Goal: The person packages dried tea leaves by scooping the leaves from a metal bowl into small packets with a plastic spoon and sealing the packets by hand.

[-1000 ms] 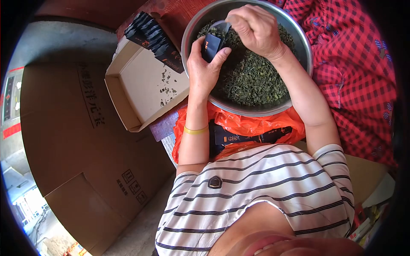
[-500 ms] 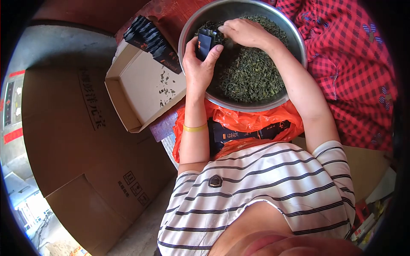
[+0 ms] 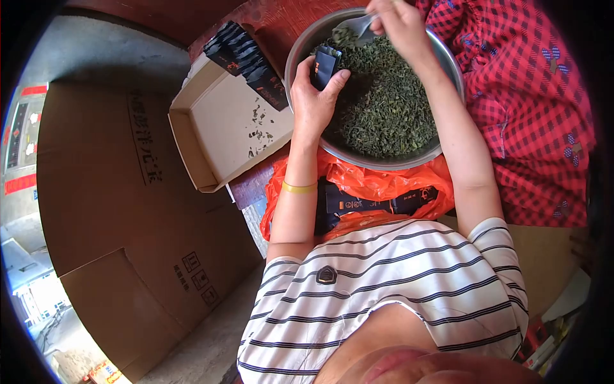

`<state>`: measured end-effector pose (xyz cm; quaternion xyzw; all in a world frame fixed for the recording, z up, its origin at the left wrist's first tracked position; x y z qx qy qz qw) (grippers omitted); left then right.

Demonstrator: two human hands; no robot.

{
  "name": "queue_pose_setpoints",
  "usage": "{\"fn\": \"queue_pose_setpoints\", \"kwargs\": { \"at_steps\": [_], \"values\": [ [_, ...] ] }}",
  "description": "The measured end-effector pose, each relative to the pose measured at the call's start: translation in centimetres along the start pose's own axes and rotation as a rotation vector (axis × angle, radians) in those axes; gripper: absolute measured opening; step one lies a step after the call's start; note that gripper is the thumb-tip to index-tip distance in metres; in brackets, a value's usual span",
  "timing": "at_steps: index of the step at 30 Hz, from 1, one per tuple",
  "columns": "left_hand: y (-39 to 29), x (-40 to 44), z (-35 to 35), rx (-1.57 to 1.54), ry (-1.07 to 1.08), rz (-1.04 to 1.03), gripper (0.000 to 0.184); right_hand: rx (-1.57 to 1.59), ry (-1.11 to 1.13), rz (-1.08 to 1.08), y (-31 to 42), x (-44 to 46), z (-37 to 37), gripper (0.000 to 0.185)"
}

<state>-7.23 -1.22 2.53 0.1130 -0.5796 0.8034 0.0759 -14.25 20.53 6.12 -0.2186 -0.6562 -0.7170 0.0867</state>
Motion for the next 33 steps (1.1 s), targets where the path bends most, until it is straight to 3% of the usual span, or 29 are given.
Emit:
{"fn": "queue_pose_setpoints", "kwargs": {
  "at_steps": [2, 3, 5, 8, 12, 13, 15, 17, 19, 20, 22, 23, 25, 26, 27, 29, 33],
  "values": [
    [-0.1, 0.0, 0.2, 0.019, -0.013, 0.0, 0.063, -0.318, 0.14, 0.25, 4.1, -2.4, -2.3, 0.019],
    [0.0, 0.0, 0.3, 0.011, -0.012, -0.015, 0.063, -0.599, 0.209, 0.62, 8.1, -4.0, -3.8, 0.017],
    [0.0, 0.0, 0.3, 0.042, -0.034, -0.028, 0.063, -0.649, 0.138, 0.917, 12.6, -5.7, -4.5, 0.013],
    [1.1, 0.1, 0.0, -0.033, -0.031, -0.002, 0.06, -0.606, 0.016, 1.033, 17.2, -5.3, -5.2, 0.024],
    [0.6, 0.2, -0.7, -0.049, 0.103, -0.153, 0.05, -0.616, 0.003, 1.13, 23.3, -6.1, -9.5, 0.038],
    [0.3, 0.4, -0.1, -0.074, -0.008, -0.226, 0.036, -0.641, -0.006, 1.152, 23.8, -6.5, -10.0, 0.038],
    [1.4, 0.1, -0.4, -0.072, 0.014, -0.211, 0.035, -0.595, -0.045, 1.18, 24.3, -6.9, -9.7, 0.037],
    [1.3, -0.4, -0.3, -0.05, 0.024, -0.185, 0.034, -0.55, -0.075, 1.22, 24.5, -7.5, -11.2, 0.013],
    [0.7, -0.8, -0.5, -0.142, -0.006, -0.181, 0.031, -0.561, -0.039, 1.249, 24.5, -7.7, -12.1, 0.013],
    [0.1, -0.6, -0.4, -0.123, -0.076, -0.247, 0.034, -0.603, -0.032, 1.257, 24.3, -7.6, -12.0, 0.013],
    [1.0, 0.0, -1.0, -0.106, 0.152, -0.138, 0.055, -0.566, -0.002, 1.184, 23.3, -6.9, -10.5, 0.016],
    [3.1, 0.6, -0.5, 0.072, 0.03, -0.23, 0.062, -0.509, 0.037, 1.137, 22.4, -6.4, -9.3, 0.019],
    [0.8, -0.1, 0.4, 0.023, -0.059, -0.058, 0.062, -0.445, 0.036, 0.982, 19.5, -4.3, -5.8, 0.021],
    [1.3, -0.1, 0.3, 0.001, -0.047, -0.006, 0.062, -0.1, -0.212, 1.29, 14.3, -3.1, -3.1, 0.021],
    [0.8, -0.1, 0.2, -0.013, -0.035, -0.009, 0.061, -0.639, -0.037, 0.719, 14.9, -1.9, -2.6, 0.019],
    [0.0, -0.2, 0.4, 0.029, -0.041, -0.007, 0.059, -0.884, 0.052, 0.297, 6.9, 0.5, -1.8, 0.029],
    [0.6, 0.0, 0.3, -0.045, -0.036, 0.0, 0.059, -1.215, 0.492, 0.032, -1.6, -2.0, -5.2, 0.039]
  ]
}}
Point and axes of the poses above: each hand's wrist, its own x-axis towards the middle knuckle, its own z-axis out of the back of the hand, y = z × x, the point moved 9 cm from there along x, towards the middle knuckle, and after that the axes turned 2 degrees about -x, right-handed, at the moved point
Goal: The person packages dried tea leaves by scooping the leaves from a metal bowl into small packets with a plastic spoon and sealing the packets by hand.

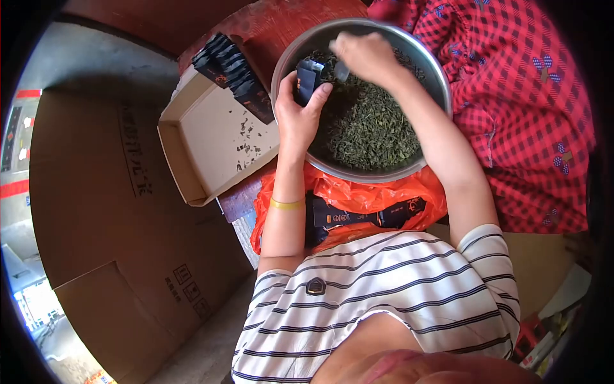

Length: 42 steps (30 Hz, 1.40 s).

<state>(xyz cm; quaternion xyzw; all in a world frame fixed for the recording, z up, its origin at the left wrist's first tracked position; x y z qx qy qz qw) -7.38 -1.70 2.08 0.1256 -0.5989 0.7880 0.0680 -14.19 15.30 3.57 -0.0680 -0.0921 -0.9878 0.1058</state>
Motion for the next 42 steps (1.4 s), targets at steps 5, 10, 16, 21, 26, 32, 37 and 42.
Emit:
{"fn": "queue_pose_setpoints", "kwargs": {
  "at_steps": [5, 10, 16, 21, 26, 32, 37, 42],
  "values": [
    [0.0, -0.2, 0.1, -0.037, 0.009, 0.013, 0.061, 0.528, 0.285, -0.059, -0.5, -0.1, -5.0, 0.044],
    [0.1, -0.4, 0.1, 0.002, 0.017, 0.043, 0.062, 0.779, -0.112, -0.095, -3.5, 0.5, -1.2, 0.042],
    [-0.3, -0.5, -0.1, 0.028, 0.027, 0.048, 0.065, 1.047, -0.492, 0.021, -2.2, -2.0, 4.5, 0.035],
    [-0.4, -0.4, -0.3, 0.056, 0.06, 0.017, 0.065, 0.475, -0.741, 0.64, 5.5, -6.1, 8.0, 0.016],
    [0.2, -0.4, -0.5, 0.019, 0.078, 0.026, 0.061, 0.414, -0.788, 0.623, 5.0, -6.6, 8.9, 0.017],
    [-0.2, -0.3, -0.5, 0.025, 0.1, 0.048, 0.06, 0.501, -0.843, 0.543, 3.0, -6.2, 9.0, 0.014],
    [0.2, -0.4, 0.0, -0.052, 0.046, 0.08, 0.058, 0.352, -0.4, 0.078, -0.5, -2.1, 3.9, 0.022],
    [0.7, -0.5, 0.3, -0.14, -0.006, 0.057, 0.058, 0.379, 0.231, 0.082, 2.0, -1.6, -3.8, 0.038]
  ]
}}
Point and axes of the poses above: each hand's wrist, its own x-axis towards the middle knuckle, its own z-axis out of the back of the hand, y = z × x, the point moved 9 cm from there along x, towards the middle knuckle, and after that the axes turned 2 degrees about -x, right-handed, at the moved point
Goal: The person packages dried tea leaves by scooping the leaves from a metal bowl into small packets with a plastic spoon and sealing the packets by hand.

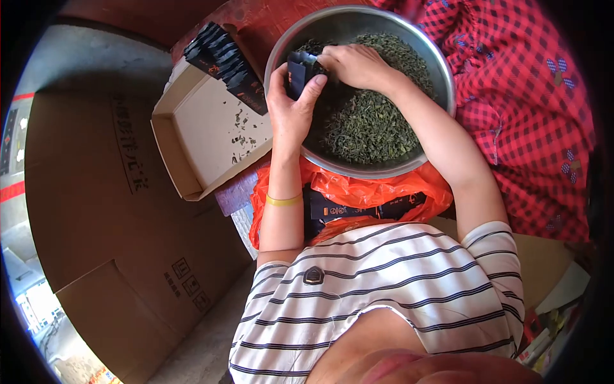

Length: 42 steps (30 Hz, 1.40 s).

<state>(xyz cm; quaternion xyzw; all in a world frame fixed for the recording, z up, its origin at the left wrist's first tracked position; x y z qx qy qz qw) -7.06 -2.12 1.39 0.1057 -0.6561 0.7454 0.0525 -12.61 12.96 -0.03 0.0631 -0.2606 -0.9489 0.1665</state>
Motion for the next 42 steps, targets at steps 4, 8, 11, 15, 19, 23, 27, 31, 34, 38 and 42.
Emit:
{"fn": "queue_pose_setpoints", "kwargs": {
  "at_steps": [4, 8, 11, 15, 19, 23, 27, 31, 34, 38, 42],
  "values": [
    [0.1, -0.2, 0.3, -0.01, -0.022, -0.003, 0.058, 0.175, -0.288, -0.049, -3.3, 1.2, 2.2, 0.044],
    [-0.5, -0.3, 0.2, 0.011, -0.008, 0.004, 0.059, 0.328, -0.512, -0.029, -4.6, 0.7, 5.0, 0.04],
    [-0.5, -0.4, 0.1, 0.045, 0.01, 0.025, 0.06, 0.722, -0.721, 0.208, -3.2, -1.6, 7.2, 0.033],
    [-0.7, -0.3, 0.1, 0.124, 0.012, -0.014, 0.063, 0.542, -0.777, 0.39, 2.2, -4.6, 8.3, 0.027],
    [-0.7, -0.3, -0.2, 0.103, 0.04, -0.038, 0.064, 0.281, -0.779, 0.571, 4.8, -5.3, 7.9, 0.022],
    [-0.4, -0.2, -0.3, 0.107, 0.04, -0.009, 0.065, 0.201, -0.824, 0.633, 5.7, -6.3, 8.6, 0.018],
    [-0.3, -0.3, -0.3, 0.097, 0.057, 0.011, 0.064, 0.162, -0.708, 0.634, 6.9, -5.7, 7.2, 0.017],
    [-0.3, -0.4, -0.3, 0.105, 0.051, 0.039, 0.065, 0.255, -0.88, 0.553, 4.6, -6.4, 9.3, 0.024],
    [-0.5, -0.3, -0.3, 0.123, 0.052, 0.002, 0.065, 0.206, -0.878, 0.636, 5.4, -6.8, 9.1, 0.024],
    [-0.4, -0.4, -0.5, 0.113, 0.063, -0.007, 0.066, 0.157, -0.862, 0.693, 6.3, -6.8, 8.4, 0.023],
    [-0.6, -0.4, -0.2, 0.14, 0.04, 0.003, 0.068, 0.396, -0.904, 0.506, 3.4, -6.7, 10.0, 0.026]
  ]
}}
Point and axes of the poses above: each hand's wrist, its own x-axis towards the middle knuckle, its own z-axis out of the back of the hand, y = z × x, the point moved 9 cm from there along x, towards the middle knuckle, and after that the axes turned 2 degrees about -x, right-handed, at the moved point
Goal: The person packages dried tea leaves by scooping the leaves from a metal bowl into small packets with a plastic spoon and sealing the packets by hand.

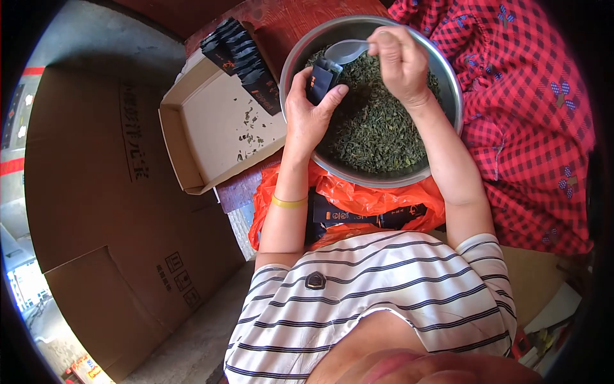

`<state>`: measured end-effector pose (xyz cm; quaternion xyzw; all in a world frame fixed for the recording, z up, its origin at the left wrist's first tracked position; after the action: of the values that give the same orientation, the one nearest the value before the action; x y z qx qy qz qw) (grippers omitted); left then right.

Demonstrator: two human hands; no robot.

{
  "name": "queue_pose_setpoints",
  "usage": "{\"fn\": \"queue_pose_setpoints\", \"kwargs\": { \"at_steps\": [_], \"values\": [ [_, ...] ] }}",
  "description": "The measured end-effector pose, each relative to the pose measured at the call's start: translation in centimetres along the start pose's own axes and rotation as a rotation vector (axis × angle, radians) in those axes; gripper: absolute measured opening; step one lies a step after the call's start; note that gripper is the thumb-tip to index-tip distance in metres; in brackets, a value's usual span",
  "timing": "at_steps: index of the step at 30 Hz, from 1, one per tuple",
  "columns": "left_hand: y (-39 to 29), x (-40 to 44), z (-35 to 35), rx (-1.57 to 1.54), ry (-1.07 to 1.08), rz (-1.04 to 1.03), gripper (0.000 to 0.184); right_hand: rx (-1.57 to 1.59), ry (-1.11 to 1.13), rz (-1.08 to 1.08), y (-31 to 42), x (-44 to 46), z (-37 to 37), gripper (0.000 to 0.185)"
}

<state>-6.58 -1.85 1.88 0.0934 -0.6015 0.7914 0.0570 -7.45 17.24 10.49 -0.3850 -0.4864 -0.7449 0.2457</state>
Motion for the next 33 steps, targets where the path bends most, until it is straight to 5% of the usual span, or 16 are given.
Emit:
{"fn": "queue_pose_setpoints", "kwargs": {
  "at_steps": [7, 12, 33],
  "values": [
    [0.6, 0.2, -0.2, -0.016, 0.024, 0.014, 0.069, -0.069, 0.106, 0.133, 1.1, -0.2, -1.6, 0.025],
    [0.6, 0.1, -0.2, -0.046, 0.02, 0.034, 0.068, 0.066, -0.058, 0.002, 0.6, 0.1, 0.6, 0.027],
    [0.1, 0.1, -0.3, -0.082, 0.035, 0.036, 0.06, -0.043, 0.048, 0.075, 0.9, 0.2, -0.7, 0.025]
  ]
}}
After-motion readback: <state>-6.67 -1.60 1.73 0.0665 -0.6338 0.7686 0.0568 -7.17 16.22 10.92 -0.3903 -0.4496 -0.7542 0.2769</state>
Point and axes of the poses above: each hand's wrist, its own x-axis towards the middle knuckle, its own z-axis out of the back of the hand, y = z × x, the point moved 9 cm from there along x, towards the middle knuckle, and after that the axes turned 2 degrees about -x, right-handed, at the moved point
